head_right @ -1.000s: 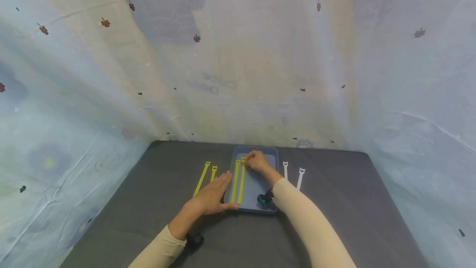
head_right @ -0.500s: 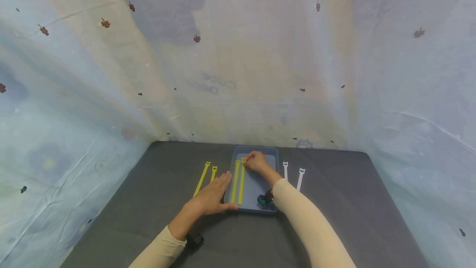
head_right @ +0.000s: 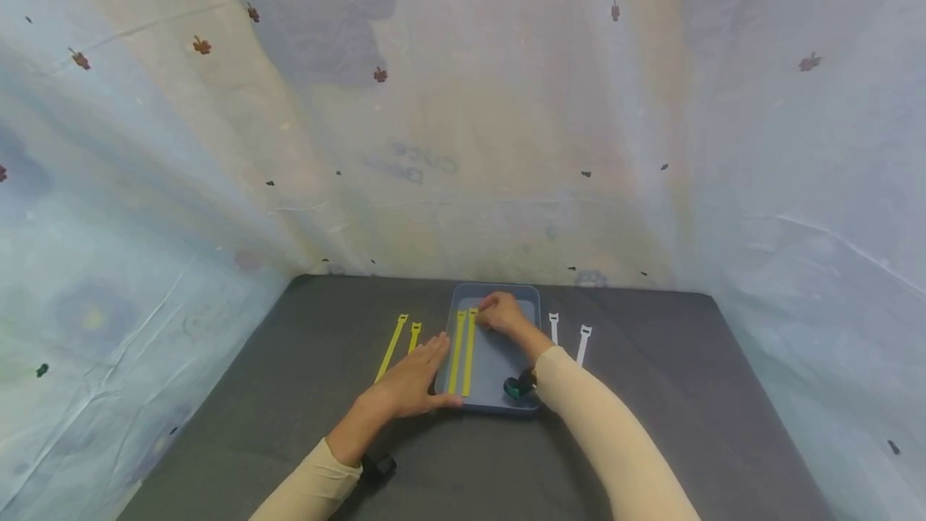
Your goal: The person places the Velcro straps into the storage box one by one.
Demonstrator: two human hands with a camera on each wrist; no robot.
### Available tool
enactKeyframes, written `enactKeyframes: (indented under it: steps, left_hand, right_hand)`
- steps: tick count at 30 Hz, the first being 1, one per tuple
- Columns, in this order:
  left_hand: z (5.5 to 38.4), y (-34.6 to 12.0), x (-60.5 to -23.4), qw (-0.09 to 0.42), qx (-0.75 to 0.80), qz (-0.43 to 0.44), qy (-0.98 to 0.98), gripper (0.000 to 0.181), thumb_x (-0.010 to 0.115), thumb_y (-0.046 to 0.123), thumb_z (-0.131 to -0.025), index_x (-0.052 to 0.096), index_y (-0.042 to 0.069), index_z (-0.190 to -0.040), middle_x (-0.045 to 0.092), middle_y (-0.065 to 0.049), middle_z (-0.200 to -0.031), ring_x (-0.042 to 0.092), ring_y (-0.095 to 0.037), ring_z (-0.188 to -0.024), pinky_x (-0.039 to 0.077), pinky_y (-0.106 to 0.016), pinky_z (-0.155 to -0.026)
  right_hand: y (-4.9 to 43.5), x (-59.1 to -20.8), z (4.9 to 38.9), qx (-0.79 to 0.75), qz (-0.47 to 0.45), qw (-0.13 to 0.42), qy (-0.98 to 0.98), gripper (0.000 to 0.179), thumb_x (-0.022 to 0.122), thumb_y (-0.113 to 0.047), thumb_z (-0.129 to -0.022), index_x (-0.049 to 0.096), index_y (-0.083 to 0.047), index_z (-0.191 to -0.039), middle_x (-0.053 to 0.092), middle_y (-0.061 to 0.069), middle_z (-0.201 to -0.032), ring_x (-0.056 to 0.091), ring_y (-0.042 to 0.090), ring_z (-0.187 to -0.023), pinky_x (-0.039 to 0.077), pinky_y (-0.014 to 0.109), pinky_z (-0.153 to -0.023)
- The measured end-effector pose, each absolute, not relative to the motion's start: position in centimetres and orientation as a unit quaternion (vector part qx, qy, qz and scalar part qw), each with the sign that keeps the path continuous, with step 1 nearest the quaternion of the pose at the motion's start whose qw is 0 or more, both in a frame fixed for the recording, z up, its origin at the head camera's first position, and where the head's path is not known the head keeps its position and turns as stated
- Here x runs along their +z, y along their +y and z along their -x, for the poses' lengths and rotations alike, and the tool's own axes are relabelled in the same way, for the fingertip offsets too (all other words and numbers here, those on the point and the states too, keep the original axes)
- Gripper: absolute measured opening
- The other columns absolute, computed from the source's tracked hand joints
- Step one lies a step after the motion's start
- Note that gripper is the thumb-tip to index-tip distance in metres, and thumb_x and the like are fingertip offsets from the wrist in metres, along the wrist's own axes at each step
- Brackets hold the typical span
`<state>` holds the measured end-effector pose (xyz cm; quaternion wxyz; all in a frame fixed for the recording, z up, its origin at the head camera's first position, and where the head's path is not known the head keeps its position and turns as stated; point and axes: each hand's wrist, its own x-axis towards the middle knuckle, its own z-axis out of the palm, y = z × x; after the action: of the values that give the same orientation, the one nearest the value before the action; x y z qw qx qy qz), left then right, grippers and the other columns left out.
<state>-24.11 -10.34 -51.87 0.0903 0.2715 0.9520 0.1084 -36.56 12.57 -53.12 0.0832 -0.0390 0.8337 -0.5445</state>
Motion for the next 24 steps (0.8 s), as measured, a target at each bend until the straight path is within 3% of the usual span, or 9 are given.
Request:
enactKeyframes:
  steps: [5, 15, 24]
  left_hand:
    - [24.1, -10.3, -51.9, 0.092, 0.104, -0.271, 0.953, 0.116, 0.060, 0.077, -0.096, 0.015, 0.002, -0.172, 0.013, -0.015, -0.180, 0.016, -0.027, -0.166, 0.020, -0.045, -0.134]
    - [24.1, -10.2, -51.9, 0.091, 0.110, -0.268, 0.953, 0.114, 0.065, 0.073, -0.096, 0.016, 0.001, -0.171, 0.013, -0.016, -0.180, 0.016, -0.029, -0.166, 0.020, -0.046, -0.134]
    - [24.0, -10.2, -51.8, 0.091, 0.114, -0.265, 0.953, 0.115, 0.066, 0.073, -0.096, 0.016, 0.001, -0.171, 0.014, -0.016, -0.179, 0.017, -0.029, -0.166, 0.020, -0.046, -0.134]
  right_hand:
    - [13.3, -52.3, 36.1, -0.537, 0.043, 0.096, 0.837, 0.029, 0.074, -0.002, -0.100, 0.068, 0.010, -0.125, 0.077, 0.019, -0.099, 0.075, 0.025, -0.077, 0.065, 0.034, -0.070]
    - [15.2, -50.1, 34.8, -0.539, 0.076, 0.102, 0.832, 0.035, 0.071, -0.009, -0.105, 0.064, 0.010, -0.134, 0.075, 0.025, -0.117, 0.072, 0.047, -0.110, 0.063, 0.053, -0.094]
    - [17.1, -48.6, 33.1, -0.541, 0.091, 0.080, 0.833, 0.034, 0.069, -0.016, -0.107, 0.066, 0.005, -0.134, 0.074, 0.024, -0.122, 0.069, 0.051, -0.113, 0.058, 0.061, -0.100]
